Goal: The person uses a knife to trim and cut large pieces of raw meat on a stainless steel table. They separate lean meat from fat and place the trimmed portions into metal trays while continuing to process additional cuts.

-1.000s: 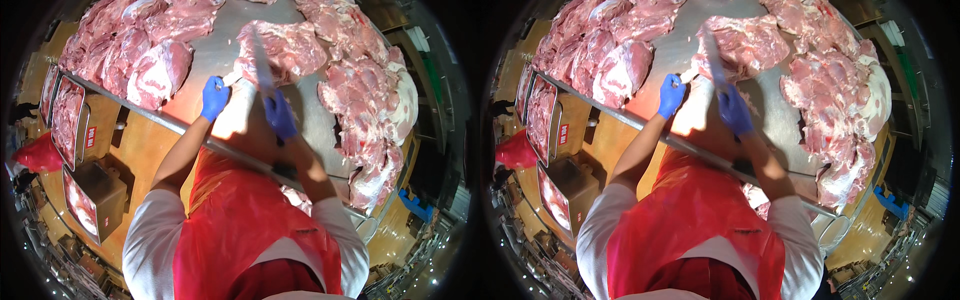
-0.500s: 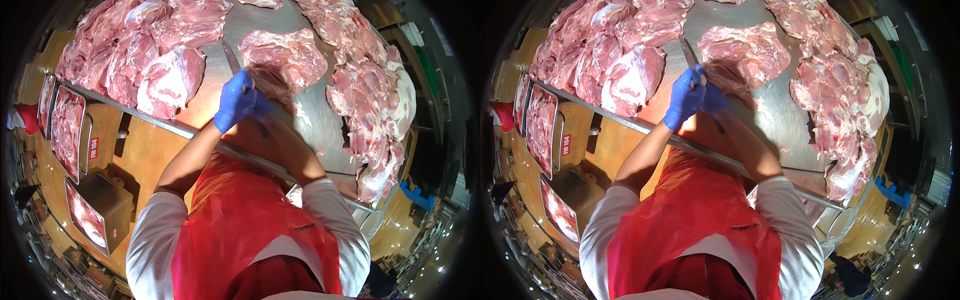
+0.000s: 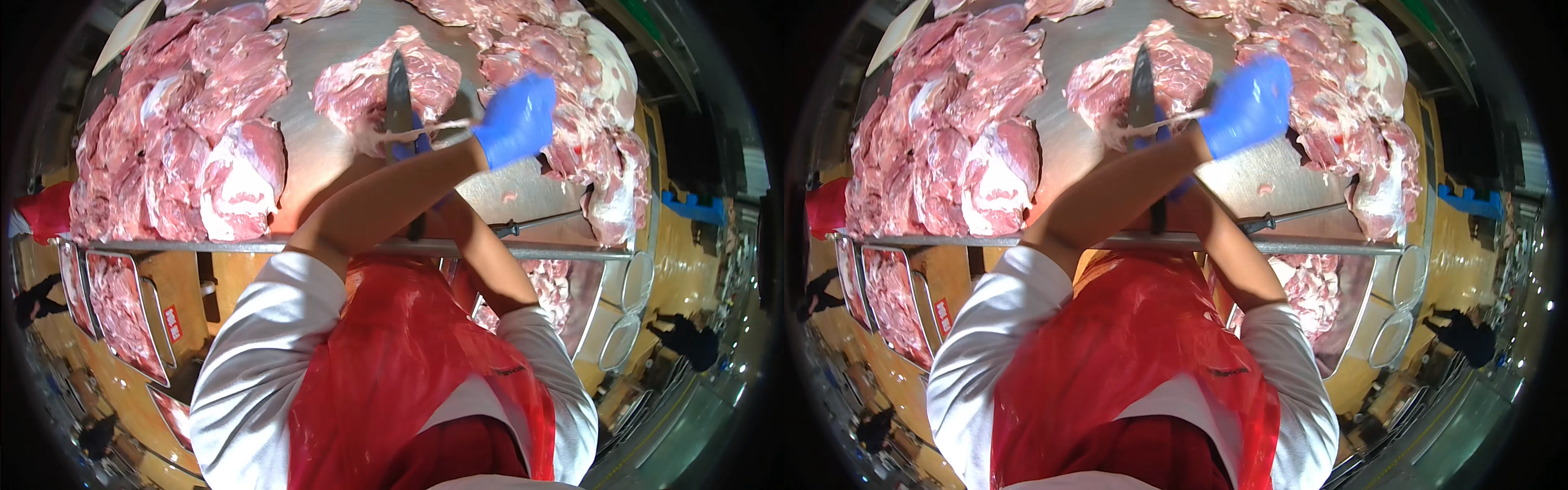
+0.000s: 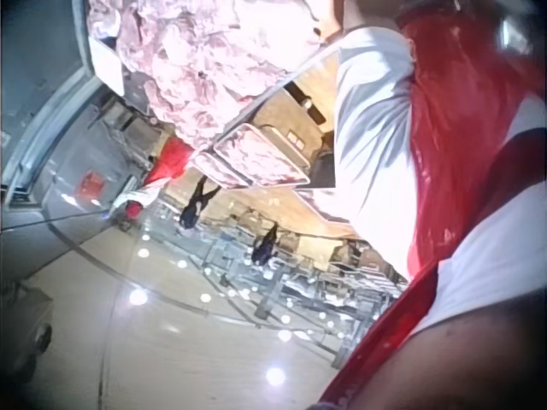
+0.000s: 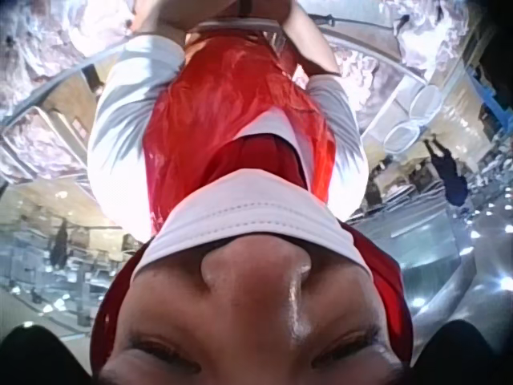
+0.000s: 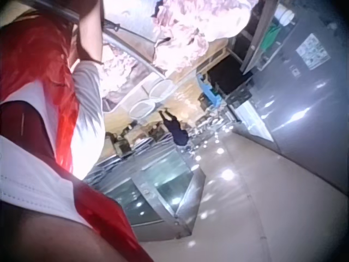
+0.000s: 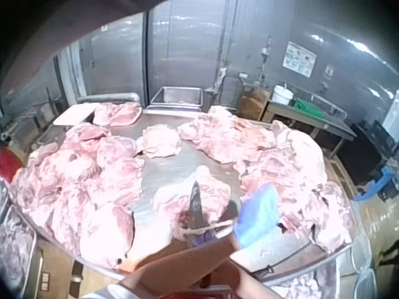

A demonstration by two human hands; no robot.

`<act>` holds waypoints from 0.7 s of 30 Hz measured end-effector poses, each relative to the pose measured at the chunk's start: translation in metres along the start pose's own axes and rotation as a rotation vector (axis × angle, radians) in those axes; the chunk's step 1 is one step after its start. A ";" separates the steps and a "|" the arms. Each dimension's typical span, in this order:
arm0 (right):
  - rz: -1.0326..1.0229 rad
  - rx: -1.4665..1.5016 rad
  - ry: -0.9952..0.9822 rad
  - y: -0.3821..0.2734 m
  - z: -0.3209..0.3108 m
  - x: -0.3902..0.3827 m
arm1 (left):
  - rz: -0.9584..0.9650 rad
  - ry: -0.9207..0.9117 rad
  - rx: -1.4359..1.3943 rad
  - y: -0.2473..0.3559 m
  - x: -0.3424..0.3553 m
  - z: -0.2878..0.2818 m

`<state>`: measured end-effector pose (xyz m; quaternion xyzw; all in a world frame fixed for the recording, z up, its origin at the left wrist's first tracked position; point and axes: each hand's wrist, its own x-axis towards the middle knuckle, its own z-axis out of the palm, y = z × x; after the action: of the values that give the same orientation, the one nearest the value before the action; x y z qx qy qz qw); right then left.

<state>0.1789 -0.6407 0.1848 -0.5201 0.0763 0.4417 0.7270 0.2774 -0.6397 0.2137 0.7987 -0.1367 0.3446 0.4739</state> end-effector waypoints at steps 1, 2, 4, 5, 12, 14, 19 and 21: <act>0.030 -0.005 -0.008 0.007 -0.014 -0.008 | 0.018 0.161 -0.082 0.012 0.025 -0.021; 0.068 -0.035 -0.044 0.015 -0.019 -0.015 | -0.087 0.187 -0.138 0.007 0.033 -0.036; 0.019 -0.348 -0.154 0.040 -0.051 -0.016 | -0.157 0.256 -0.256 0.013 0.044 -0.034; -0.055 -0.433 -0.165 0.046 -0.050 -0.007 | -0.134 0.285 -0.305 0.023 0.042 -0.024; -0.699 -0.853 -0.004 0.070 0.018 0.078 | 0.355 -1.085 -0.274 0.178 -0.047 0.078; -0.799 -0.916 0.049 0.070 0.003 0.065 | 0.323 -1.130 -0.635 0.150 -0.095 0.079; -0.719 -1.220 0.493 0.026 -0.165 0.027 | -0.030 -0.039 -0.117 0.008 -0.090 -0.045; -0.603 -0.450 0.564 0.010 -0.172 0.047 | -0.447 0.222 0.322 -0.090 -0.107 -0.106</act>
<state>0.2591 -0.7551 0.0743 -0.7635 0.0189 0.0577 0.6429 0.2041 -0.5151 0.1147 0.8314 0.1515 0.3341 0.4174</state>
